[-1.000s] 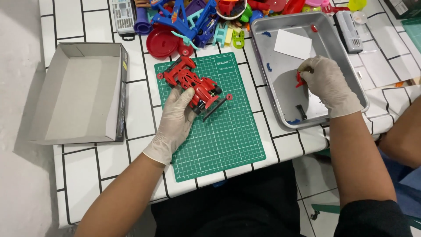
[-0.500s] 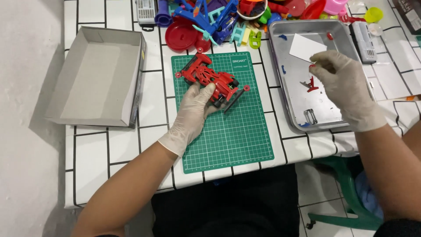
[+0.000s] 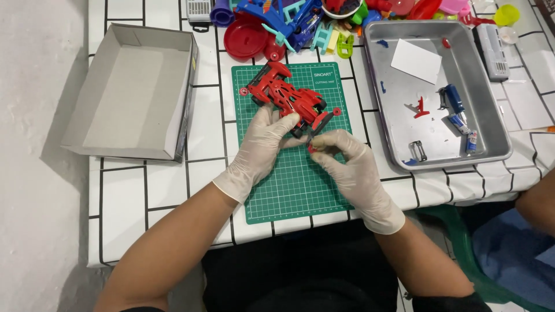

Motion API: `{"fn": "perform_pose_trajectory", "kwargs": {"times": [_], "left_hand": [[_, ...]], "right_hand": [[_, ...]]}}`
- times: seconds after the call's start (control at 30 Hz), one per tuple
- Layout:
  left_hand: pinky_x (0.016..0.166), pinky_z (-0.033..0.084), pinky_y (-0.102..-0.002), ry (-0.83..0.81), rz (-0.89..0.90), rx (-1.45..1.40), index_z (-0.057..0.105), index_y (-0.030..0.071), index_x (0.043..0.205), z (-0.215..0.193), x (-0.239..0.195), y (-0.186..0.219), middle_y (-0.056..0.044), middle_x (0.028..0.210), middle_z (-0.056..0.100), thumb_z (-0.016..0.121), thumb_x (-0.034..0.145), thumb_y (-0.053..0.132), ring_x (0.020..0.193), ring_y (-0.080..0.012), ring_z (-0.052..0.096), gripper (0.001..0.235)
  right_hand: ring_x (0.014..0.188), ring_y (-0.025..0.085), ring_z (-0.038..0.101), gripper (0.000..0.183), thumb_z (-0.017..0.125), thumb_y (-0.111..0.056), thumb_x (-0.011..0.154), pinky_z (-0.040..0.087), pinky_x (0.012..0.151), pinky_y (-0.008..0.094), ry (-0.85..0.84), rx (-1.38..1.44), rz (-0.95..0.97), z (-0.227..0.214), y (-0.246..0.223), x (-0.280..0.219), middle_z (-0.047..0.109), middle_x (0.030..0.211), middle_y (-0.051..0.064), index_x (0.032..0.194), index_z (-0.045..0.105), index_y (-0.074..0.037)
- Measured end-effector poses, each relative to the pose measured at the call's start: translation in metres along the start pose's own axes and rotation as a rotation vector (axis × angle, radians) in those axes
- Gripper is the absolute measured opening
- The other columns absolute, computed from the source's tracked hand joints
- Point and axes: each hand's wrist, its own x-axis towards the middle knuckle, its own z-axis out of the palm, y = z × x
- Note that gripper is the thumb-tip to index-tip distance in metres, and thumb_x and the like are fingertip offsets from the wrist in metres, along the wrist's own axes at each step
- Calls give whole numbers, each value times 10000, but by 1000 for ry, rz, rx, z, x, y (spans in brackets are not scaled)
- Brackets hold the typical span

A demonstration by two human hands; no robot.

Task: Assembling a miniature toy car by attaching the red body shell to the black chassis and adding small components.

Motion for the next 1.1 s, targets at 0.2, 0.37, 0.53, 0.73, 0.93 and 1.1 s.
{"fn": "perform_pose_trajectory", "kwargs": {"times": [0.2,0.37,0.53,0.73,0.93,1.1], "left_hand": [[791,666,-509,-22,5,4,390,67,1484,2,-1,0,-97,1156,671,739,895,110,1046,-309,708,686],[799,668,-504,-23,5,4,376,76,1493,0,-1,-1,-97,1167,663,727,899,99,1060,-306,702,690],[798,675,-470,-13,10,3,404,83,1478,2,-3,2,-65,1128,664,732,896,101,1032,-269,707,668],[786,675,-478,4,8,-4,429,78,1452,1,-1,-2,-75,1099,675,731,900,96,1007,-276,716,628],[804,672,-496,22,4,-4,404,97,1474,0,0,-3,-84,1123,654,729,906,101,1063,-296,696,655],[850,660,-475,38,30,-22,338,92,1514,4,-4,4,-85,1169,626,716,922,131,1096,-272,671,703]], "right_hand": [[890,121,667,240,837,2,821,558,831,267,61,77,81,8,7,-3,701,923,65,1047,769,-41],[879,131,669,239,833,2,823,552,813,268,71,58,87,10,3,-1,711,925,79,1051,778,-40],[854,113,664,227,837,5,820,546,788,242,81,41,111,12,4,0,710,904,60,1031,790,-63],[819,105,653,238,831,36,812,540,771,226,92,69,165,12,2,1,713,890,62,1028,787,-52],[808,126,667,240,858,1,801,557,776,252,113,1,165,13,0,-2,727,885,75,1019,774,-51],[808,132,660,232,898,-123,797,565,769,284,174,-77,133,9,3,-18,725,894,76,971,753,-70]]}}
